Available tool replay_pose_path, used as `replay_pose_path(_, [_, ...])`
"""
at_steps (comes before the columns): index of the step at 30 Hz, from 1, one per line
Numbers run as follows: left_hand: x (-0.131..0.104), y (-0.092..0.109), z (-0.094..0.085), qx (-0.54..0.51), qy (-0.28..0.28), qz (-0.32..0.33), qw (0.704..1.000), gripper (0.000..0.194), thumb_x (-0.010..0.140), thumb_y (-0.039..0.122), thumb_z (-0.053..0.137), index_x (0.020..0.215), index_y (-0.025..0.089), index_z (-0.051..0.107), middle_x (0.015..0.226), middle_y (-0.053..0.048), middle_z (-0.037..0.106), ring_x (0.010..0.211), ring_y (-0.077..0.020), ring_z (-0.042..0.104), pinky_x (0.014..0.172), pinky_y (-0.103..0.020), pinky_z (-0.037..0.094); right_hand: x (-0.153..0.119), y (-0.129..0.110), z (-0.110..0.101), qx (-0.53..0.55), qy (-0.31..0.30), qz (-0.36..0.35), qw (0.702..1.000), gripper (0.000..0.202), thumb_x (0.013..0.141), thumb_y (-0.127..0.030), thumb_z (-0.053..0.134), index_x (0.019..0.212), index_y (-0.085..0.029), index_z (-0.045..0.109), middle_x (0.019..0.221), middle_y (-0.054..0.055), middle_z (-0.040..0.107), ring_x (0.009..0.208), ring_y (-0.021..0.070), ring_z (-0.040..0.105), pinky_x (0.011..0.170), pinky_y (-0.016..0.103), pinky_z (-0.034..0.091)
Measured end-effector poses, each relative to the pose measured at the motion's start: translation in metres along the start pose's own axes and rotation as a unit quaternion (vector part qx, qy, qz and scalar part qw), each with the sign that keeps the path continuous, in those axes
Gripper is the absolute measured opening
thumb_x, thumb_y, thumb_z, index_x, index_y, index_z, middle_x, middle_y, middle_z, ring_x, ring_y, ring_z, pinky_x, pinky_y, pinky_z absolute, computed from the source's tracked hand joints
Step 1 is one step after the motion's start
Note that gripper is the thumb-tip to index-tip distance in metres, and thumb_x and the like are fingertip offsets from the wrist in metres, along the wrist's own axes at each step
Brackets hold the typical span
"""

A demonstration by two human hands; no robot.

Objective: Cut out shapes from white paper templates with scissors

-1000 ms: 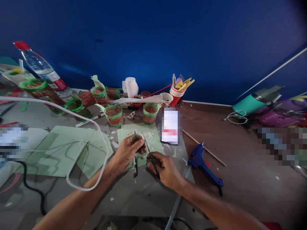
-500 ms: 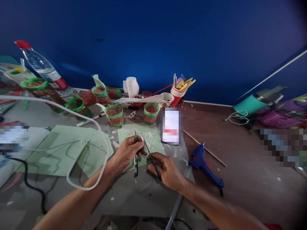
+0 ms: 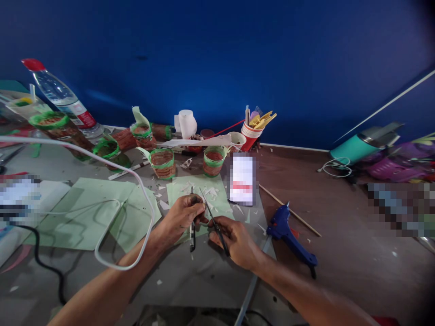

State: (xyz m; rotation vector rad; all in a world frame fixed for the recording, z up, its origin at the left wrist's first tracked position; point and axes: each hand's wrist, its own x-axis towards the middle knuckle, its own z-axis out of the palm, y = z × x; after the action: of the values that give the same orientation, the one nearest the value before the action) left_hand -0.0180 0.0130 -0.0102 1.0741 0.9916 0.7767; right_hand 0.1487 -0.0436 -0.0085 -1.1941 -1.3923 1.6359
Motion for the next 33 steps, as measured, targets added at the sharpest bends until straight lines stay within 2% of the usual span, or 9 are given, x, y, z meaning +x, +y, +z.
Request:
replay_pose_path(4, [-0.001,0.0,0.0,-0.015,0.0,0.003,1.0,0.007,0.071,0.02,0.055,0.065,0.015,0.054,0.053,0.005,0.047,0.048,-0.0083,0.049,0.053,-0.022,0.037,0.0,-0.001,0.0,0.005,-0.006,-0.001,1.0,0.017,0.078,-0.031,0.06,0.081,-0.015,0.055,0.063,-0.005,0.037,0.056,0.0086,0.032,0.05,0.02,0.027])
replay_pose_path(12, [-0.002,0.003,0.002,-0.017,0.006,-0.015,1.0,0.01,0.07,0.021,0.057,0.062,0.015,0.053,0.053,0.005,0.046,0.05,-0.0088,0.052,0.054,-0.021,0.039,0.0,-0.002,0.001,-0.002,-0.006,0.002,1.0,0.015,0.078,-0.029,0.058,0.08,-0.015,0.054,0.063,-0.005,0.037,0.056,0.0087,0.032,0.051,0.021,0.028])
replay_pose_path(20, [-0.003,0.006,0.004,-0.035,-0.004,-0.007,0.999,0.012,0.07,0.022,0.058,0.062,0.015,0.053,0.05,0.005,0.046,0.047,-0.0074,0.047,0.056,-0.022,0.041,-0.001,0.0,0.0,-0.065,0.002,-0.009,0.998,0.013,0.08,-0.028,0.054,0.079,-0.015,0.054,0.061,-0.005,0.034,0.054,0.0085,0.03,0.048,0.02,0.025])
replay_pose_path(33, [-0.005,0.012,0.005,-0.011,0.011,-0.023,1.0,0.011,0.068,0.022,0.059,0.062,0.015,0.053,0.047,0.005,0.048,0.048,-0.0094,0.053,0.049,-0.02,0.034,-0.001,-0.003,0.0,-0.101,0.007,-0.02,0.995,0.012,0.08,-0.025,0.052,0.072,-0.016,0.052,0.059,-0.005,0.033,0.053,0.0085,0.029,0.048,0.02,0.024])
